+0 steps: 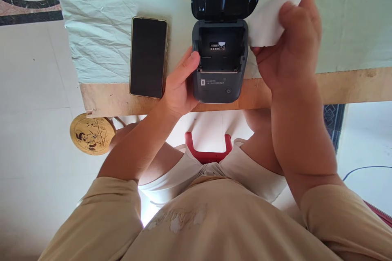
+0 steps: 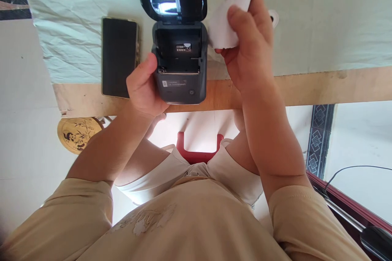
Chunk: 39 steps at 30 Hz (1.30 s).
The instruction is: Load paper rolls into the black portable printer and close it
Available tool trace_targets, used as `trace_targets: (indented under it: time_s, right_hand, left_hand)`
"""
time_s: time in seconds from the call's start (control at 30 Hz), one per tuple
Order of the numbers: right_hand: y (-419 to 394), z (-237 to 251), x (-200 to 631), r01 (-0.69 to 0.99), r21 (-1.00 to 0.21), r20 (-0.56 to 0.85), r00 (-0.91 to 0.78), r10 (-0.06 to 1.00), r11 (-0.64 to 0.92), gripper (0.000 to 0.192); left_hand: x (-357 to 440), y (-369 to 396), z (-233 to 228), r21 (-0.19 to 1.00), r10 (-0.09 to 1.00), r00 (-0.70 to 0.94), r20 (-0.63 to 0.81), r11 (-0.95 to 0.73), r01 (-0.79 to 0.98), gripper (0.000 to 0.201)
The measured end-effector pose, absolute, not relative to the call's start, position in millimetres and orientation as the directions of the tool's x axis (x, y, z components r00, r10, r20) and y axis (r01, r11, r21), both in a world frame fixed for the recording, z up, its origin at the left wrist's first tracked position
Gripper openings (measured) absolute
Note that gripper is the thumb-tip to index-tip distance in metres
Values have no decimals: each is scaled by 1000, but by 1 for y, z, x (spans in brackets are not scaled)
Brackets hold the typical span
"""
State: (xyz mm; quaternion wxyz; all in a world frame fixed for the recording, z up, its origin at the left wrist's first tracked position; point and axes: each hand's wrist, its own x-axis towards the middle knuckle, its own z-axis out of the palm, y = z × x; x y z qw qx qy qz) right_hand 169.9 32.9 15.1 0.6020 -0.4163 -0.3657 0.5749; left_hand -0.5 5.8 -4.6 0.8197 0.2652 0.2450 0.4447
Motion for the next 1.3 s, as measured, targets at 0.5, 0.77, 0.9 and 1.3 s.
trace_targets:
  time_s: [0.5, 0.77, 0.9, 1.3]
  right_hand:
    - [36, 1, 173, -355, -891, -308, 13, 951, -284, 16]
    - [26, 14, 168, -303, -945, -158, 86, 984, -125, 27]
    - [25, 28, 171, -338, -925, -230, 145, 962, -170, 25]
    - [0, 51, 160, 710, -487, 357, -370, 858, 508, 46]
  left_hand:
    - [-2, 6, -2, 629, 852, 504, -139, 469, -620, 22]
    - [-1, 5, 1, 640, 863, 468, -189, 470, -608, 18]
    - [0, 4, 0, 659, 851, 469, -235, 495, -567, 23]
    - [7, 2, 4, 737, 882, 421, -213, 428, -523, 19]
